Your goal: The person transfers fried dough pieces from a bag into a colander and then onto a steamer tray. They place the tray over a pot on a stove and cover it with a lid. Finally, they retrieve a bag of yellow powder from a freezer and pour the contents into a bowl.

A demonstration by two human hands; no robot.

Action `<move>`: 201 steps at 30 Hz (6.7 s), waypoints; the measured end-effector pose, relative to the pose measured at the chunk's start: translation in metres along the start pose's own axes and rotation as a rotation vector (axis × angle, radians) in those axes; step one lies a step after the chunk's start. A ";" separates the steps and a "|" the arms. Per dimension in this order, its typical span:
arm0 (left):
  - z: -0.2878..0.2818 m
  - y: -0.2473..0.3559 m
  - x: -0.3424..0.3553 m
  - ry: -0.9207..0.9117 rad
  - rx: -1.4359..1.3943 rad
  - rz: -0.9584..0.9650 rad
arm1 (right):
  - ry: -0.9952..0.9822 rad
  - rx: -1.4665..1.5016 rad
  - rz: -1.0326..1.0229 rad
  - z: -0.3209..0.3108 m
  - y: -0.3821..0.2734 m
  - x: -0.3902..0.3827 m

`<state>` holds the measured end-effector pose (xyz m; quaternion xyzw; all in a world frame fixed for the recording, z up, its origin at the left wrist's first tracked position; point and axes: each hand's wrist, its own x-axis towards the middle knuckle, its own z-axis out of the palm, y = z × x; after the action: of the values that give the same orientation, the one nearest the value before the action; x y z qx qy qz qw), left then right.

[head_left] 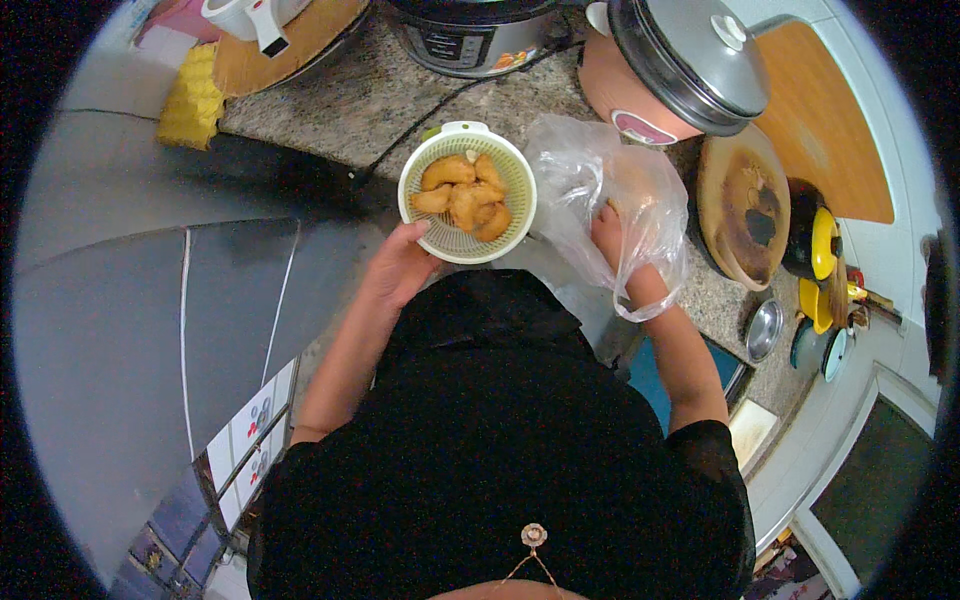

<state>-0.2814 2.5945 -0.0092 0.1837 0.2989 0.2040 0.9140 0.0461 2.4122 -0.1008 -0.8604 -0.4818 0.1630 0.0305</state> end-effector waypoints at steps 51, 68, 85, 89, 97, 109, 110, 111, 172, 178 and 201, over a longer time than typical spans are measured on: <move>-0.054 0.014 0.116 0.324 -0.020 -0.017 | 0.591 -0.139 -0.100 -0.267 -0.064 -0.114; 0.099 -0.047 0.075 0.115 0.600 -0.233 | 0.585 -0.110 0.074 -0.228 -0.021 -0.126; 0.153 0.037 0.006 -0.236 0.443 -0.091 | 0.621 0.821 0.146 -0.257 -0.022 -0.194; 0.150 0.036 -0.004 -0.222 0.547 -0.020 | 0.621 0.873 0.174 -0.251 -0.025 -0.196; 0.225 0.016 0.019 -0.595 0.703 0.032 | 0.621 1.008 -0.111 -0.270 -0.045 -0.161; 0.203 -0.057 0.036 -0.691 1.061 0.559 | 0.869 1.007 0.245 -0.286 -0.004 -0.140; 0.189 -0.058 0.038 -0.631 0.995 0.365 | 0.899 1.073 0.253 -0.296 -0.008 -0.144; 0.176 -0.061 0.043 -0.626 1.049 0.332 | 0.927 1.148 0.260 -0.300 -0.011 -0.145; 0.187 -0.452 -0.471 -2.760 0.154 1.083 | 1.649 1.144 1.184 0.075 -0.236 -0.853; 0.234 -0.590 -0.560 -2.743 -0.039 1.366 | 1.143 0.841 1.417 0.051 -0.234 -0.921; 0.136 -0.850 -0.882 -1.179 0.600 -2.603 | 2.814 1.144 1.047 0.175 -0.201 -1.257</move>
<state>-0.6239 1.4179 0.1201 0.0241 -0.1293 -0.9219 0.3645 -0.7790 1.4460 0.0918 0.2581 -0.3820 0.5775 -0.6738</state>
